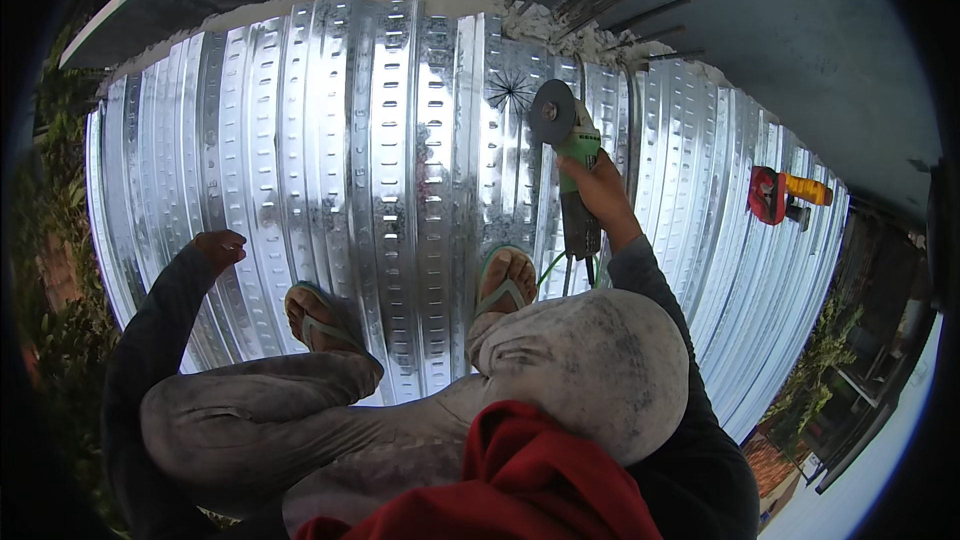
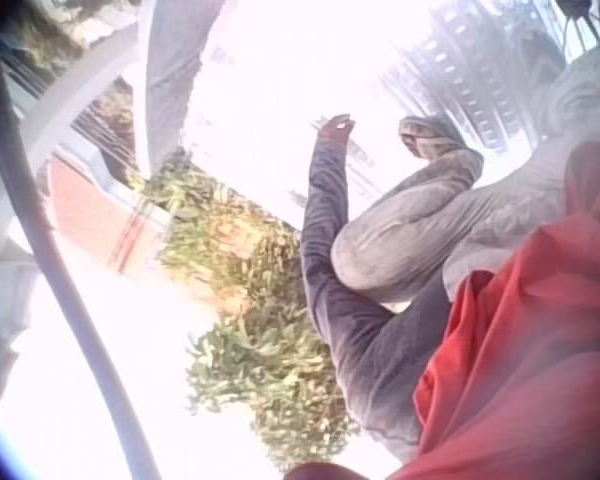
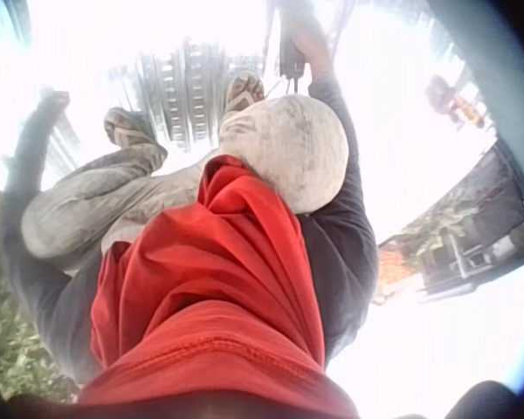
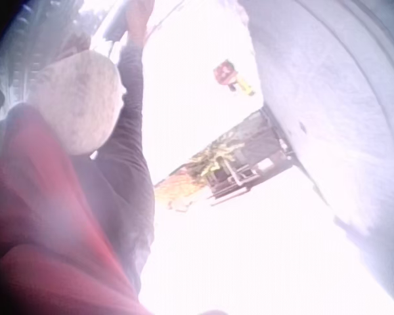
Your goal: The person cuts a corrugated metal roofing sheet using a handheld angle grinder while standing on the roof.
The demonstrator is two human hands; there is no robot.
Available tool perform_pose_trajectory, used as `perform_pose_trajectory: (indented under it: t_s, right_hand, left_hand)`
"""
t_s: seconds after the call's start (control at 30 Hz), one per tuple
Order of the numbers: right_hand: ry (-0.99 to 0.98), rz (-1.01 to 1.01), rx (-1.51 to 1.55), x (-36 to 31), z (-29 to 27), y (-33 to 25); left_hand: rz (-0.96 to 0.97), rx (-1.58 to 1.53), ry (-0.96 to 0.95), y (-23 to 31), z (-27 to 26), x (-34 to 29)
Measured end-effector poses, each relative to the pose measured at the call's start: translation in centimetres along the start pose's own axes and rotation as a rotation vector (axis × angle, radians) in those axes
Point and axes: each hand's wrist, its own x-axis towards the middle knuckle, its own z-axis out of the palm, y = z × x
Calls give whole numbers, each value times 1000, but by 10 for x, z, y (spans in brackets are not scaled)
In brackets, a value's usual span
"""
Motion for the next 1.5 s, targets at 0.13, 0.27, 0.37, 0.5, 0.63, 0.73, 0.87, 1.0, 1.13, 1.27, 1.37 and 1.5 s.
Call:
perform_pose_trajectory:
  t_s: [0.13,0.27,0.37,0.5,0.63,0.73,0.87,1.0,1.13,1.27,1.37,1.5]
  right_hand:
    - [-6,57,41,5,26,-33]
    - [2,86,-54,15,36,-34]
    - [33,87,-141,17,38,-33]
    - [34,124,-159,17,41,-35]
    - [6,67,-141,17,39,-35]
    - [56,91,-247,13,42,-38]
    - [52,65,-224,19,44,-26]
    - [51,65,-285,19,44,-27]
    - [55,125,-311,14,48,-40]
    - [61,120,-312,12,47,-40]
    - [62,132,-347,11,49,-51]
    - [53,139,-339,15,48,-48]
  left_hand:
    - [27,-127,-4,54,-1,-9]
    - [45,-174,-8,39,15,-10]
    - [24,-106,-16,32,18,-11]
    - [20,-113,-10,15,16,-11]
    - [44,-110,-7,6,17,-7]
    - [38,-109,-12,11,15,-10]
    - [29,-107,-8,18,13,-9]
    - [36,-108,-4,8,15,-7]
    - [84,-85,15,-6,18,-4]
    - [83,-92,9,-1,17,-2]
    - [58,-85,5,2,15,-5]
    - [59,-91,23,8,13,-6]
